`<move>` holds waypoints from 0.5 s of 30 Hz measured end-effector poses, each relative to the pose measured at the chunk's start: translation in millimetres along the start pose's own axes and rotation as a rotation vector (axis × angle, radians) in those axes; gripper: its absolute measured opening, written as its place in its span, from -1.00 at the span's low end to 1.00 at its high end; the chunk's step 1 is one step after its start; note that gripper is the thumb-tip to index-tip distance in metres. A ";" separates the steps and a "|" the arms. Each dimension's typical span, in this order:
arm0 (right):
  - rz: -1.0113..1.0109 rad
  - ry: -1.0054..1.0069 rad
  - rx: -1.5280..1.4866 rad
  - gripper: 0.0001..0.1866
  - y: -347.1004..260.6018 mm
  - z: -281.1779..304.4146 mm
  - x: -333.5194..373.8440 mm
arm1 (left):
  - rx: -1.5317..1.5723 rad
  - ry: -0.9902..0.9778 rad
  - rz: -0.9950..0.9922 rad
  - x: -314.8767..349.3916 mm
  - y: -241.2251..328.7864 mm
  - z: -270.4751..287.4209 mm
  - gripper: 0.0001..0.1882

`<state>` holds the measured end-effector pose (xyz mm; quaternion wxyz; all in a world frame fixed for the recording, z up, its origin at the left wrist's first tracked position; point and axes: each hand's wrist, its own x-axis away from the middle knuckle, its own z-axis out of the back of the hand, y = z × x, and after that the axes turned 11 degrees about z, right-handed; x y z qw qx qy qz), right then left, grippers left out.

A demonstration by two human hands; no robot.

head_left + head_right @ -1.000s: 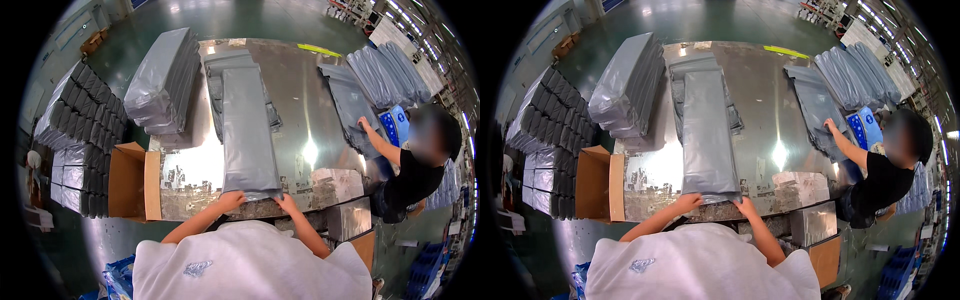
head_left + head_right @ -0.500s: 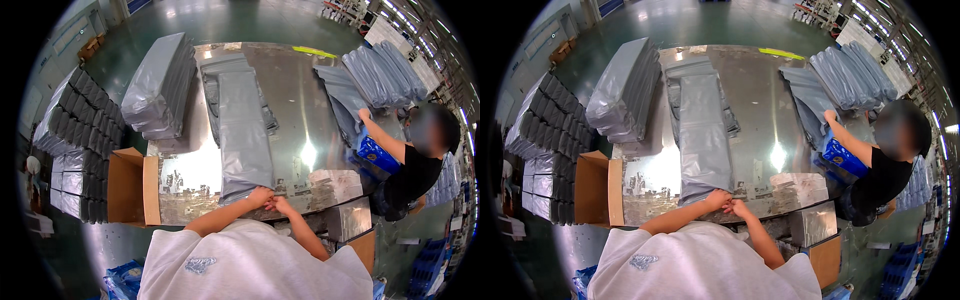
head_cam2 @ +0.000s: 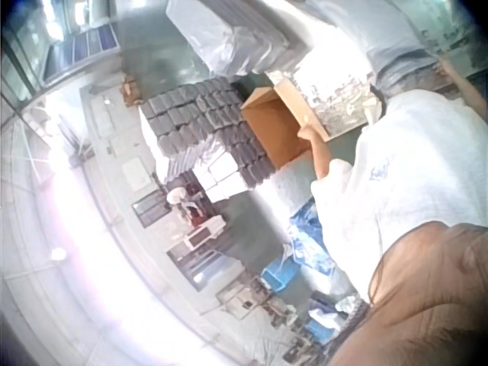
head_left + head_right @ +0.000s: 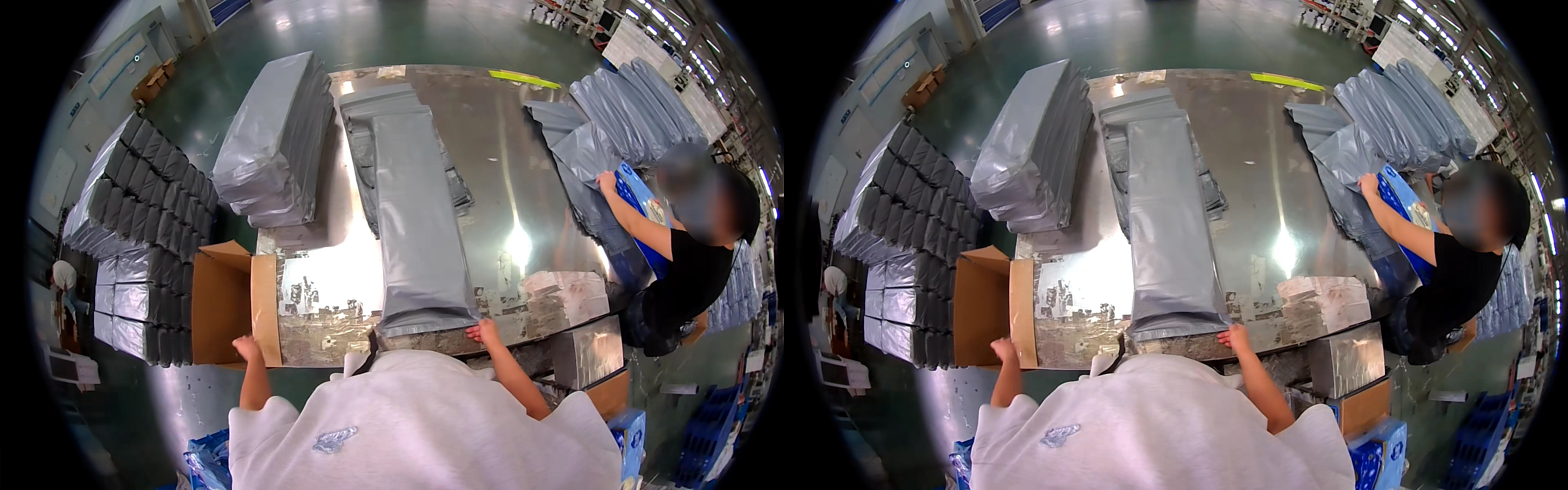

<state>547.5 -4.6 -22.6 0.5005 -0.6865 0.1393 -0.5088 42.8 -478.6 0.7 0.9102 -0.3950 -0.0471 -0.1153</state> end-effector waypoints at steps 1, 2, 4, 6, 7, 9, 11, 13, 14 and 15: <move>-0.002 -0.025 0.024 -0.74 -0.5 -1.0 0.5 | 0.497 -0.020 0.428 8.7 -15.8 -15.5 -0.83; -0.001 -0.040 0.048 -0.74 -0.4 1.2 0.3 | 0.998 -0.031 0.847 14.4 -25.9 -27.1 -0.82; -0.054 -0.140 0.103 -0.77 -5.2 9.6 -2.1 | 0.640 -0.410 0.363 16.2 -34.0 -30.5 -0.83; -0.122 -0.223 0.180 -0.76 -12.3 23.0 1.7 | 0.352 -0.581 0.083 8.3 -28.6 -8.0 -0.84; -0.096 -0.285 0.359 -0.73 -21.0 33.3 6.4 | 0.261 -0.578 0.045 11.8 -13.8 45.7 -0.84; -0.034 -0.468 0.722 -0.62 -55.1 35.6 17.3 | 0.199 -0.314 -0.100 28.4 1.2 79.1 -0.82; 0.371 -0.034 1.225 -0.48 -82.8 24.0 35.8 | 0.540 0.296 -0.312 45.9 43.7 119.8 -0.65; 0.787 0.190 1.524 -0.36 -114.0 7.0 41.2 | 0.942 0.558 -0.658 79.3 84.9 200.1 -0.58; 0.997 0.173 1.589 -0.30 -130.6 -0.1 37.8 | 0.748 0.595 -0.889 106.1 95.1 232.6 -0.51; 1.220 0.011 1.653 -0.28 -141.8 -5.8 35.8 | 0.581 0.654 -1.062 126.0 106.2 252.1 -0.43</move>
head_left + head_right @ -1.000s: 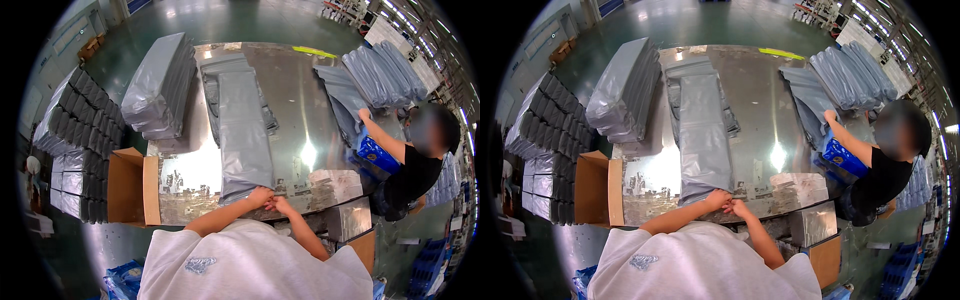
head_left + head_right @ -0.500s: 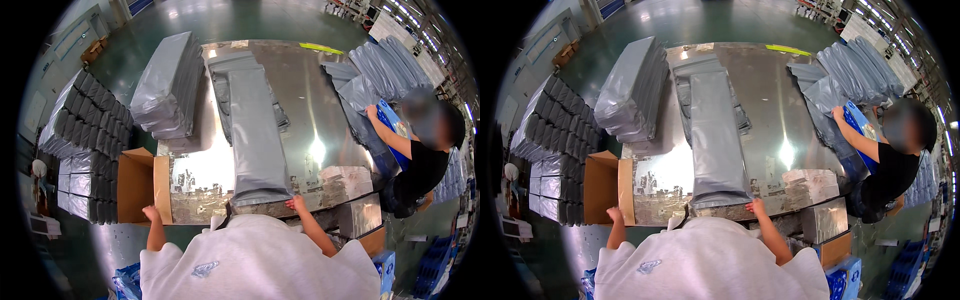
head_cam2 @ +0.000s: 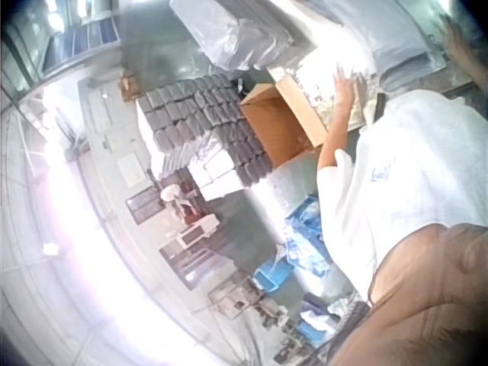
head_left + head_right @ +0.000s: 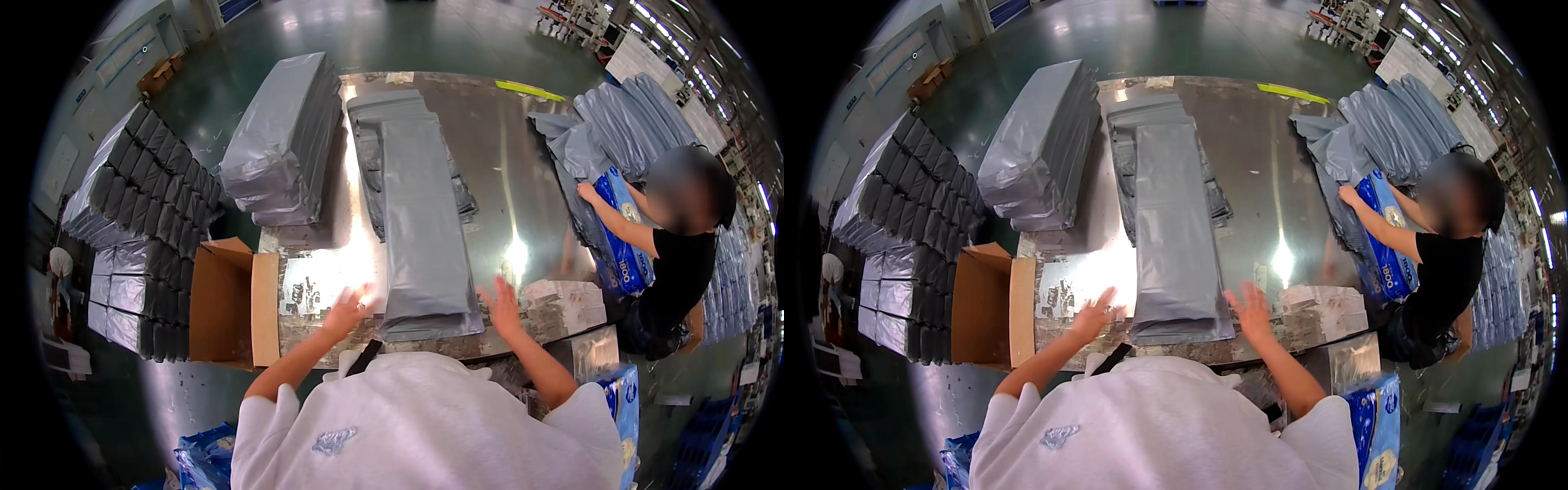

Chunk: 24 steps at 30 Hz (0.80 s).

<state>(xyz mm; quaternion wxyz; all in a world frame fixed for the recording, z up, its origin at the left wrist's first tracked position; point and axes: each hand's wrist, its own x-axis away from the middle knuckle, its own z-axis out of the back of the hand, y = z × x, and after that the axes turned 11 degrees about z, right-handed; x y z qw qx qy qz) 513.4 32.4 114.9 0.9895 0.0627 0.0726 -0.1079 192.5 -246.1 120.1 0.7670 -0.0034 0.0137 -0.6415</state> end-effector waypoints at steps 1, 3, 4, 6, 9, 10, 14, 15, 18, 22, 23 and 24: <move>0.248 0.032 0.032 -0.27 1.2 3.6 -7.4 | -0.081 -0.005 -0.162 -11.8 20.1 1.1 -0.33; 0.563 -0.016 0.015 -0.32 1.7 4.6 -21.2 | -0.227 0.075 -0.316 -25.3 42.1 -14.1 -0.38; 0.719 -0.041 0.007 -0.35 3.8 3.6 -24.1 | -0.273 0.047 -0.348 -30.7 47.3 -17.1 -0.38; 0.689 -0.101 -0.062 -0.42 9.1 -17.3 -19.9 | -0.225 -0.015 -0.312 -36.9 49.8 -32.3 -0.42; 0.607 -0.164 -0.141 -0.54 22.4 -34.9 -11.3 | -0.266 -0.082 -0.249 -32.5 40.5 -25.2 -0.50; 0.577 -0.180 -0.164 -0.57 27.4 -37.4 -9.5 | -0.155 -0.094 -0.236 -32.6 35.2 -28.5 -0.50; -0.034 -0.137 -0.764 -0.72 48.3 -44.8 -23.9 | 0.752 -0.090 0.026 -43.2 1.6 -38.3 -0.71; -0.193 -0.167 -0.887 -0.72 54.3 -49.4 -35.6 | 0.830 -0.163 0.201 -45.3 -7.2 -52.2 -0.76; -0.411 -0.157 -1.101 -0.63 68.3 -62.5 -60.8 | 1.261 -0.181 0.580 -69.2 -8.4 -66.0 -0.66; -0.592 -0.085 -1.284 -0.61 50.1 -105.8 -94.2 | 1.511 -0.038 0.804 -105.0 9.0 -124.2 -0.67; -0.672 -0.004 -1.251 -0.61 43.0 -125.6 -95.7 | 1.554 0.059 0.861 -115.9 21.2 -124.3 -0.67; -0.719 0.069 -1.230 -0.62 29.3 -141.6 -104.0 | 1.356 0.252 0.819 -114.5 17.1 -155.3 -0.68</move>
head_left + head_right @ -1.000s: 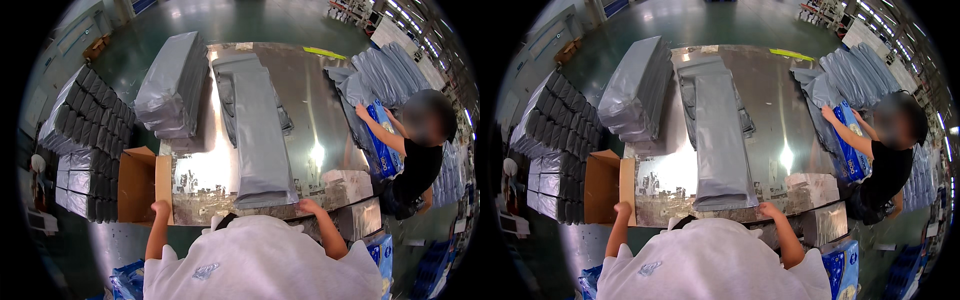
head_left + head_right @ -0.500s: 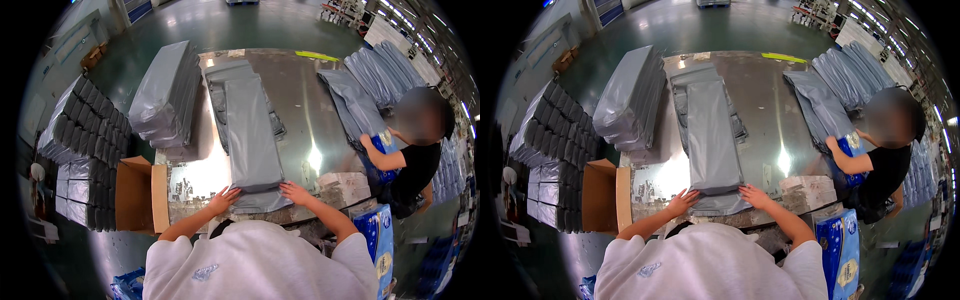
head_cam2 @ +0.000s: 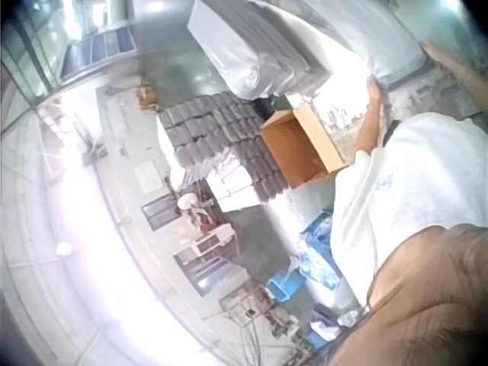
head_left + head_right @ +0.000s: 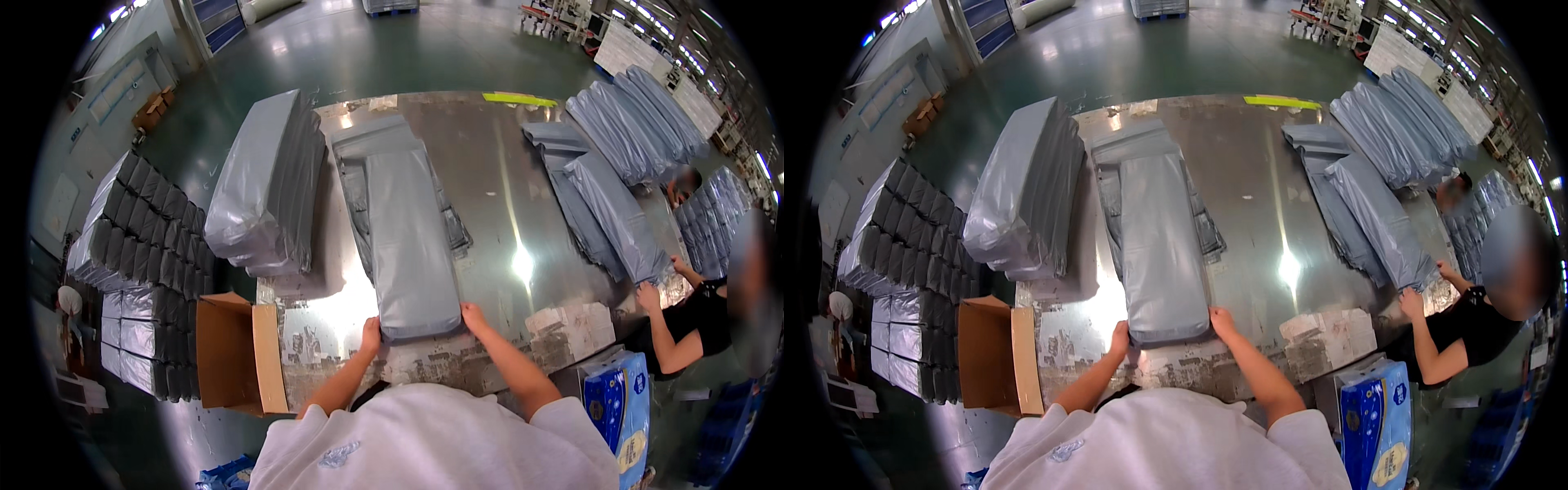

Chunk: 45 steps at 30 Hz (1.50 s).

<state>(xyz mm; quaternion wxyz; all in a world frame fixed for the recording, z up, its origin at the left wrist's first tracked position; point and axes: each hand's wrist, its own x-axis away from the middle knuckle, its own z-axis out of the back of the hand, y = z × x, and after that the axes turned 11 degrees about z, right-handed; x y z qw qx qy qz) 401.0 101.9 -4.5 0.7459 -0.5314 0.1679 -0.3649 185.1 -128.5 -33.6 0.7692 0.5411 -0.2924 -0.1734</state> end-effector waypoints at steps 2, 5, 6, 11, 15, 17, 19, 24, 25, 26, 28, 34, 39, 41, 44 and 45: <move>-0.051 0.149 -0.083 -0.61 23.8 -16.8 -12.9 | 0.036 -0.026 0.124 -22.6 -6.3 -11.0 -0.68; -0.332 0.169 -0.637 -0.55 -25.9 -16.5 -12.8 | 0.587 -0.197 0.538 -22.3 22.9 -24.6 -0.54; -0.430 0.137 -0.852 -0.54 -63.6 -8.2 -3.2 | 0.738 -0.247 0.596 -11.1 49.3 -19.1 -0.44; -0.434 -0.184 -0.956 -0.50 -114.0 20.0 -5.0 | 0.454 -0.583 0.458 -11.7 142.7 30.1 -0.30; -0.348 -0.313 -0.969 -0.41 -171.3 22.1 -15.5 | 0.545 -0.562 0.401 -9.7 215.0 76.9 -0.34; -0.244 -0.306 -1.018 -0.35 -199.0 9.7 -10.1 | 0.512 -0.538 0.294 3.9 246.1 104.2 -0.29; -0.090 -0.258 -1.035 -0.30 -239.8 -8.7 4.9 | 0.438 -0.478 0.173 19.9 258.1 134.4 -0.21; 0.170 -0.367 -0.990 -0.20 -327.1 -62.4 -2.6 | 0.350 -0.309 -0.145 30.0 284.3 230.3 -0.17; 0.199 -0.400 -0.985 -0.20 -351.0 -75.4 -13.0 | 0.382 -0.274 -0.176 22.9 291.5 252.8 -0.17; 0.277 -0.426 -1.009 -0.19 -379.2 -90.1 -23.6 | 0.462 -0.185 -0.139 8.9 293.8 276.3 -0.21; 0.410 -0.447 -1.017 -0.18 -429.4 -130.0 -53.3 | 0.606 -0.065 -0.058 -22.8 307.4 327.6 -0.30; 0.314 -0.372 -0.821 -0.07 -523.5 -241.4 -113.6 | 0.774 -0.127 -0.022 -112.9 355.7 427.7 -0.39; 0.200 -0.202 -0.332 -0.03 -497.0 -296.2 -132.5 | 0.792 -0.081 -0.036 -182.5 270.9 458.6 -0.48; 0.332 -0.169 -0.358 -0.04 -466.8 -303.1 -142.6 | 0.817 -0.127 -0.046 -193.1 251.7 447.7 -0.50; 0.589 -0.097 -0.320 -0.13 -436.2 -312.4 -131.6 | 0.728 -0.062 -0.138 -213.2 198.3 464.8 -0.48; 0.624 -0.086 -0.275 -0.17 -437.3 -310.6 -115.2 | 0.671 -0.040 -0.181 -216.1 188.5 466.0 -0.49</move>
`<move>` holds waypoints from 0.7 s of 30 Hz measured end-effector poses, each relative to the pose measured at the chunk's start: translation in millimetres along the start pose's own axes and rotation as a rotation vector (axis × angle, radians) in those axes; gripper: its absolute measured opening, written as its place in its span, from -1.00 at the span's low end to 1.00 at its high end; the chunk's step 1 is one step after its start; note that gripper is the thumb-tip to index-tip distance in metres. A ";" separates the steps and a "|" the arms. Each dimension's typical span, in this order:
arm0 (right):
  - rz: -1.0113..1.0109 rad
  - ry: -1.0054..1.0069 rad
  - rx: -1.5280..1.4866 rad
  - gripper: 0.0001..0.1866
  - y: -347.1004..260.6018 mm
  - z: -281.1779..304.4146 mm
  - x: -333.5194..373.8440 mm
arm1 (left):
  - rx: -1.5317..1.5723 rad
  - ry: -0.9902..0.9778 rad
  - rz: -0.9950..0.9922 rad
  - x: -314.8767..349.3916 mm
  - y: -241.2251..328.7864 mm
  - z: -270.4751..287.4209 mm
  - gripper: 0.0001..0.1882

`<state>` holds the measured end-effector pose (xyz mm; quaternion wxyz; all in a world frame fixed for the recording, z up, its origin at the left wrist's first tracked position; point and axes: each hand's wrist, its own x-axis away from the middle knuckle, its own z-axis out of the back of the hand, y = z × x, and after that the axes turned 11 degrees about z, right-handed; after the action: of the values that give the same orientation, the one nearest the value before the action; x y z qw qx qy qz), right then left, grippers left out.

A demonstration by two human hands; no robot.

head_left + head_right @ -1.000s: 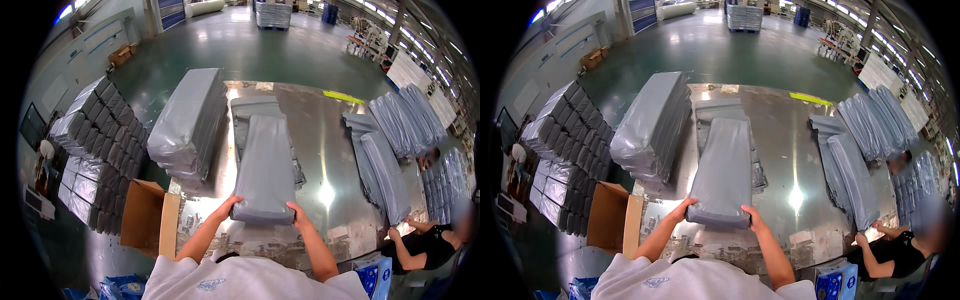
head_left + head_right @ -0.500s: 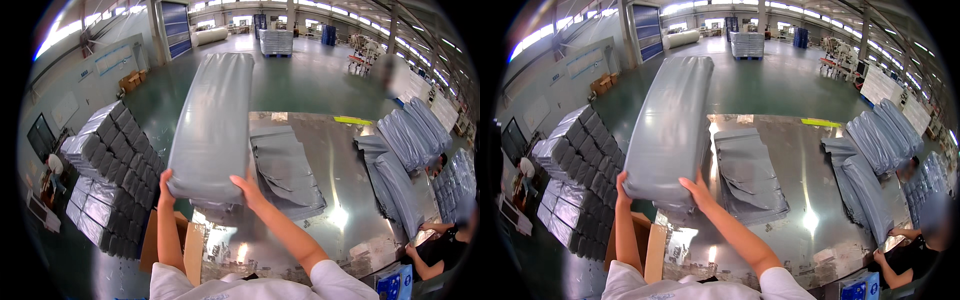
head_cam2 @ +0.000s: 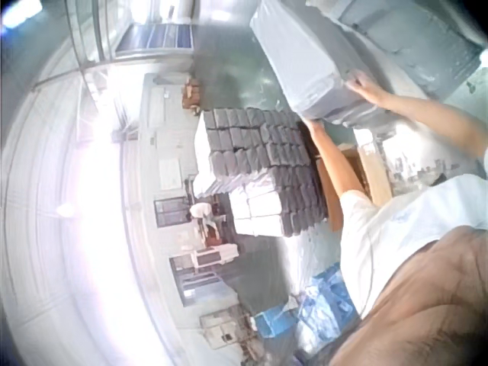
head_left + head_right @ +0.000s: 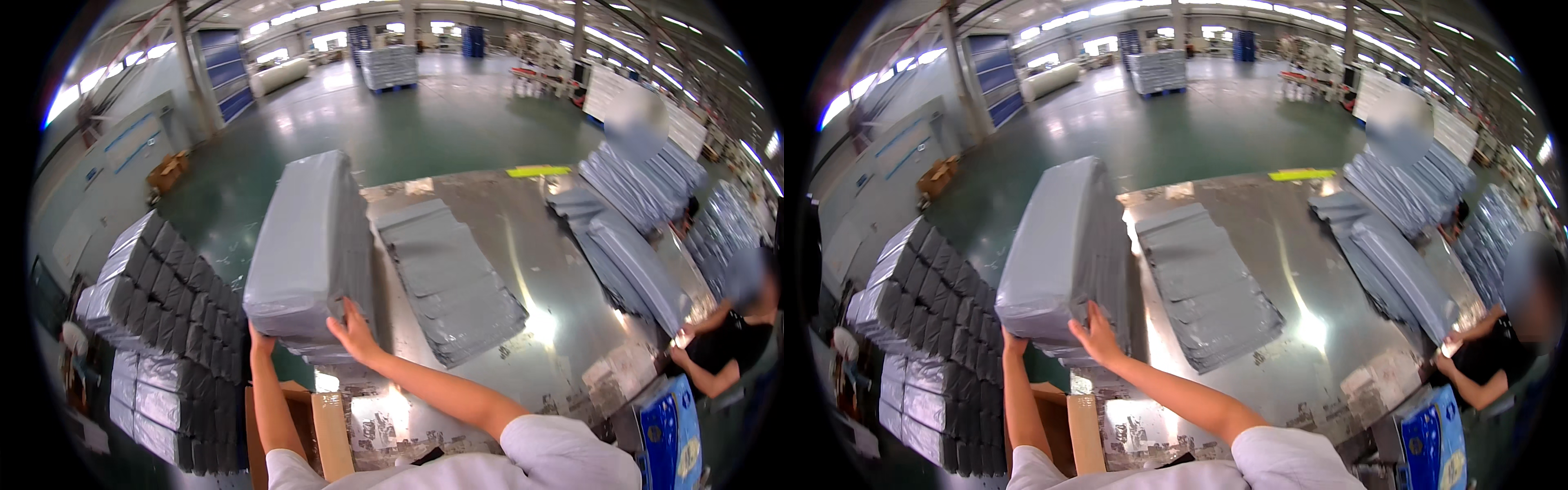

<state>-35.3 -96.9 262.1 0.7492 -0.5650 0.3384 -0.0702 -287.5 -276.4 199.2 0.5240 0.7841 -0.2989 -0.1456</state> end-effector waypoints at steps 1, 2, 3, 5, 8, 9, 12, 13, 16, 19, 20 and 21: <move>0.024 0.009 0.061 -0.21 -7.4 5.8 11.8 | 0.096 0.031 0.091 -2.7 -1.0 -2.6 -0.49; 0.026 -0.080 0.152 -0.21 -11.2 16.7 21.7 | 0.185 0.046 0.198 -6.1 1.0 -16.2 -0.50; 0.013 -0.160 0.243 -0.21 -12.6 28.9 32.1 | 0.212 0.120 0.204 -3.9 0.8 -37.5 -0.51; 0.022 -0.340 0.282 -0.20 -14.9 28.0 67.1 | 0.087 0.141 0.141 3.5 4.2 -5.7 -0.53; -0.009 -0.515 0.352 -0.21 29.5 68.0 150.6 | 0.050 0.346 0.168 23.2 -5.0 -52.5 -0.50; -0.043 -0.567 0.376 -0.20 58.0 94.6 179.1 | -0.009 0.433 0.133 31.3 -25.7 -49.2 -0.50; -0.336 -0.315 0.708 -0.31 119.4 219.5 289.9 | -0.173 0.533 0.387 60.5 -100.4 -21.8 -0.55; -0.469 -0.163 0.808 -0.38 124.7 260.9 324.2 | -0.205 0.431 0.468 78.3 -139.4 4.4 -0.61; -0.920 0.127 1.214 -0.50 63.3 419.3 393.0 | -0.453 -0.023 0.571 156.5 -235.5 30.7 -0.71; -1.364 0.141 1.895 -0.53 17.1 548.7 510.9 | -0.289 0.071 0.724 229.9 -254.5 -102.3 -0.65; -1.516 -0.003 2.018 -0.53 6.7 578.0 537.4 | -0.323 0.043 0.732 238.3 -273.1 -107.7 -0.61; -1.579 -0.161 2.079 -0.53 -6.3 598.9 555.2 | -0.299 0.000 0.767 252.9 -274.6 -127.6 -0.60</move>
<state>740.2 108.7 109.6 0.6075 0.2267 -0.3400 -0.6811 65.4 -265.0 23.2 0.6486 0.5309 -0.5451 0.0184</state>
